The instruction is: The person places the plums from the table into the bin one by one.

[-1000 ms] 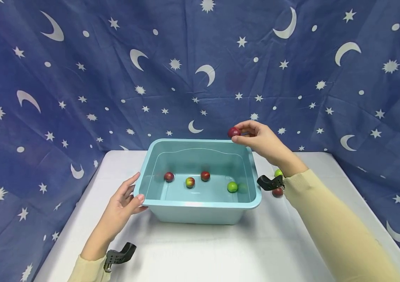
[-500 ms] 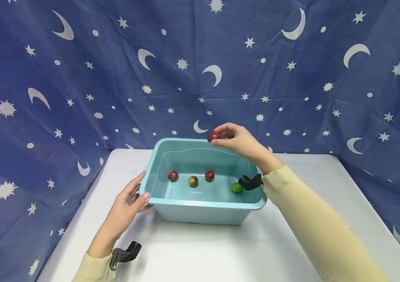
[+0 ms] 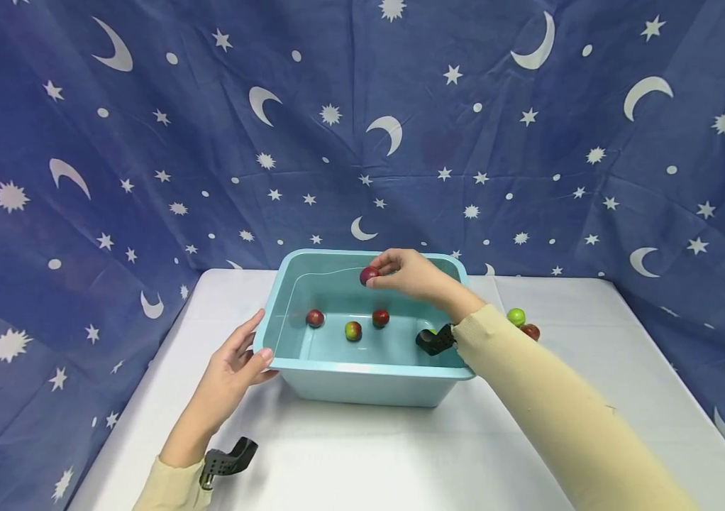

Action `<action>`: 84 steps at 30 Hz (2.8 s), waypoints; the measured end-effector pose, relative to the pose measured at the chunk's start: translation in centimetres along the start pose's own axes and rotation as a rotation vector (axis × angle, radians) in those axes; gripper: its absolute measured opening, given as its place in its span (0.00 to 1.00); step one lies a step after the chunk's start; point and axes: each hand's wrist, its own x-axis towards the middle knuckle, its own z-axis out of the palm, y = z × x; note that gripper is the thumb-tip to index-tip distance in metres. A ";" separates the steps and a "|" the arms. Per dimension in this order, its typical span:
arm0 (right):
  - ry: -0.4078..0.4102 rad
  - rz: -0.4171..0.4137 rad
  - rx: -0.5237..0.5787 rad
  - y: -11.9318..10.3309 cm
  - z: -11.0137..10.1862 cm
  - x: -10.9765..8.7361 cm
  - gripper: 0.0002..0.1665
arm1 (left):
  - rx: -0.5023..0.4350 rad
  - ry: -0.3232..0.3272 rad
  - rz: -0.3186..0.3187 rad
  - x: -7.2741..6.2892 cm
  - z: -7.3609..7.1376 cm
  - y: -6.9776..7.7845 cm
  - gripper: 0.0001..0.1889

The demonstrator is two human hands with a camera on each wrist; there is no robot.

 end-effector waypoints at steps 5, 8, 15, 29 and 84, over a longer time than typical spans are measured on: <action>-0.020 0.072 -0.043 0.3 0.7 0.2 0.19 | -0.001 -0.002 0.003 0.0 0.0 0.0 0.33; -0.022 0.090 -0.044 0.4 0.9 0.2 0.16 | 0.001 0.000 0.005 0.0 0.0 0.0 0.33; -0.043 0.131 -0.084 0.6 1.0 0.0 0.17 | 0.006 0.004 0.003 0.0 0.1 0.1 0.33; -0.046 0.143 -0.088 0.3 1.0 -0.2 0.18 | 0.012 0.014 -0.001 0.0 0.2 0.1 0.33; 0.402 0.225 0.010 15.7 -10.7 -11.1 0.49 | 0.017 0.017 0.004 0.0 0.3 -0.2 0.33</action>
